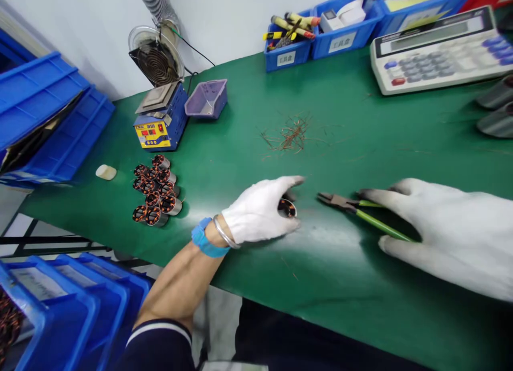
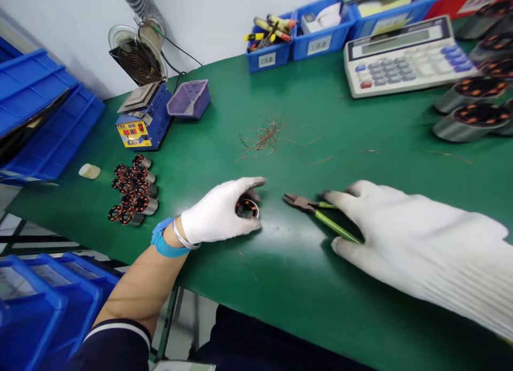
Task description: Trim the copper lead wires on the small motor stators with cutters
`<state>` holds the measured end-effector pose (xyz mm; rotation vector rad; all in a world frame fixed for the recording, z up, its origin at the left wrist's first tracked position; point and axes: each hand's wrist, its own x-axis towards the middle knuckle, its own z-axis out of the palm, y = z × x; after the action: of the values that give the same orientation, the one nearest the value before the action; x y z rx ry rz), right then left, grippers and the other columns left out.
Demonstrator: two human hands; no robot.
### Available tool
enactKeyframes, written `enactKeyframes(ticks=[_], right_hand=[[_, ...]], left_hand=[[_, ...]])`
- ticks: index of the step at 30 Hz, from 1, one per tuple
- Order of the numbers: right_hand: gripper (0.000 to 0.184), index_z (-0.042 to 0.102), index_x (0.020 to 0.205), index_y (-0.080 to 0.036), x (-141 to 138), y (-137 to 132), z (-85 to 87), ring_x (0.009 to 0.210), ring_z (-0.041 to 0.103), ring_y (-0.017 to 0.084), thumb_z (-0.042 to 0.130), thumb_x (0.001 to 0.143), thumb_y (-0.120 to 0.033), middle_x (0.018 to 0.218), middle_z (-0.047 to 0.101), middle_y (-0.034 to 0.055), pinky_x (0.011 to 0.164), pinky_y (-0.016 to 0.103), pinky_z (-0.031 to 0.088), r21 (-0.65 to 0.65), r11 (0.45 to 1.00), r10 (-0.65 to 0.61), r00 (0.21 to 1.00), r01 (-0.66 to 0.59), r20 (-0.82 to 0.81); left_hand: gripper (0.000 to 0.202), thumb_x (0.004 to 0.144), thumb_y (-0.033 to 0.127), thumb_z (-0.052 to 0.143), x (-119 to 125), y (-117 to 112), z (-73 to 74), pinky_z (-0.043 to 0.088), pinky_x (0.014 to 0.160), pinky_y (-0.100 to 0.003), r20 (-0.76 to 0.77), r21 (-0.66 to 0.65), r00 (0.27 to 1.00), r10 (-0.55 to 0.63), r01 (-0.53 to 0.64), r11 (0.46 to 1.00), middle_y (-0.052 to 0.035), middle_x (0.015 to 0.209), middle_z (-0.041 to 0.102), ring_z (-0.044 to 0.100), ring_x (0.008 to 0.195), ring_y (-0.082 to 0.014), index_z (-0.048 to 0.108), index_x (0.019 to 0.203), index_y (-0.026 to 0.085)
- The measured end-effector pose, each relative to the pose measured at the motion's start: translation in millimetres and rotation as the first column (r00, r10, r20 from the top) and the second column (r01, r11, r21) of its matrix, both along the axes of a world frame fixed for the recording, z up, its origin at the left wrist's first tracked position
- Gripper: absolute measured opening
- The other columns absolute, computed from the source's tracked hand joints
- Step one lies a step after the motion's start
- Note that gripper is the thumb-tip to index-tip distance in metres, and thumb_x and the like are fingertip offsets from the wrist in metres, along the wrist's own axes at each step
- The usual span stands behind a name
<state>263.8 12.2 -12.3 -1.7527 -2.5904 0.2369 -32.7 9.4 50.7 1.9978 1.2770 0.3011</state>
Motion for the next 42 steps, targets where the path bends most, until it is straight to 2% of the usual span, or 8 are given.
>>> enactKeyframes(ticks=[3, 6, 9, 15, 21, 28, 33, 42], right_hand=[[0.061, 0.062, 0.130, -0.031, -4, -4, 8.3, 0.086, 0.065, 0.029, 0.061, 0.076, -0.060, 0.112, 0.064, 0.0150, 0.069, 0.045, 0.053, -0.067, 0.998, 0.023, 0.999, -0.021, 0.030], [0.064, 0.063, 0.127, -0.029, -9, -6, 14.9, 0.098, 0.064, 0.033, 0.060, 0.076, -0.068, 0.119, 0.063, 0.0147, 0.076, 0.048, 0.054, -0.038, 0.998, 0.044, 0.999, -0.044, 0.012], [0.068, 0.060, 0.132, -0.026, -23, -4, 17.3, 0.108, 0.063, 0.035, 0.054, 0.080, -0.070, 0.132, 0.060, 0.0146, 0.084, 0.051, 0.056, 0.057, 0.996, 0.073, 0.993, -0.067, -0.092], [0.053, 0.058, 0.135, -0.019, -75, 4, 9.0, 0.107, 0.066, 0.029, 0.040, 0.092, -0.044, 0.125, 0.066, 0.0133, 0.088, 0.047, 0.057, 0.218, 0.958, 0.258, 0.892, -0.187, -0.372], [0.041, 0.067, 0.121, -0.024, -95, 19, 4.7, 0.101, 0.069, 0.020, 0.038, 0.095, -0.037, 0.114, 0.073, 0.0051, 0.090, 0.036, 0.056, -0.018, 0.982, 0.135, 0.774, -0.186, -0.619], [0.035, 0.073, 0.104, -0.025, -75, 32, 15.0, 0.094, 0.067, 0.029, 0.045, 0.087, -0.036, 0.107, 0.072, 0.0082, 0.083, 0.047, 0.054, -0.125, 0.992, -0.007, 0.953, -0.032, -0.304], [0.043, 0.063, 0.124, -0.021, -82, 25, 23.2, 0.096, 0.069, 0.020, 0.050, 0.085, -0.033, 0.113, 0.073, 0.0066, 0.088, 0.034, 0.056, -0.305, 0.950, -0.135, 0.785, -0.072, -0.605], [0.039, 0.071, 0.112, -0.024, -70, 34, 32.6, 0.093, 0.069, 0.031, 0.060, 0.076, -0.035, 0.109, 0.074, 0.0092, 0.085, 0.049, 0.055, -0.070, 0.959, -0.279, 0.863, 0.275, -0.422]], left_hand=[[0.075, 0.071, 0.013, 0.061, -11, 5, 4.1, 0.043, 0.113, -0.037, 0.246, 0.063, 0.959, -0.141, 0.129, 0.990, -0.0095, 0.147, 0.056, 0.052, 0.136, -0.0248, 0.047, 0.143, 0.020], [0.067, 0.076, 0.024, 0.066, -16, 8, 7.5, 0.052, 0.101, -0.036, 0.321, 0.056, 0.937, 0.140, -0.166, 0.984, -0.0127, 0.139, 0.060, 0.062, 0.122, -0.0247, 0.049, 0.141, 0.019], [0.087, 0.068, 0.050, 0.078, -9, 5, 6.8, 0.056, 0.087, -0.038, 0.092, 0.022, 0.932, 0.350, -0.353, 0.935, -0.0133, 0.121, 0.067, 0.068, 0.098, -0.0252, 0.047, 0.143, 0.016], [0.098, 0.068, 0.048, 0.075, 14, -5, -3.9, 0.052, 0.100, -0.047, -0.167, 0.053, 0.956, 0.241, -0.235, 0.970, -0.0153, 0.133, 0.064, 0.064, 0.117, -0.0341, 0.037, 0.152, 0.016], [0.099, 0.070, 0.031, 0.067, 12, 0, -10.7, 0.055, 0.096, -0.041, -0.067, 0.055, 0.991, 0.117, -0.113, 0.992, -0.0126, 0.124, 0.069, 0.068, 0.108, -0.0285, 0.025, 0.157, 0.012], [0.104, 0.066, 0.026, 0.067, 3, 4, -18.7, 0.055, 0.095, -0.036, 0.039, 0.039, 0.999, 0.020, -0.021, 0.999, -0.0070, 0.115, 0.073, 0.069, 0.104, -0.0243, 0.022, 0.158, 0.015], [0.102, 0.067, 0.025, 0.066, 10, 1, -23.2, 0.054, 0.097, -0.033, 0.172, 0.110, 0.981, 0.095, -0.115, 0.987, -0.0074, 0.112, 0.073, 0.070, 0.103, -0.0217, 0.020, 0.157, 0.009], [0.103, 0.069, 0.028, 0.070, 18, -12, -29.0, 0.055, 0.097, -0.035, 0.184, 0.292, 0.977, 0.109, -0.160, 0.943, -0.0053, 0.111, 0.073, 0.070, 0.102, -0.0219, 0.020, 0.158, 0.018]])
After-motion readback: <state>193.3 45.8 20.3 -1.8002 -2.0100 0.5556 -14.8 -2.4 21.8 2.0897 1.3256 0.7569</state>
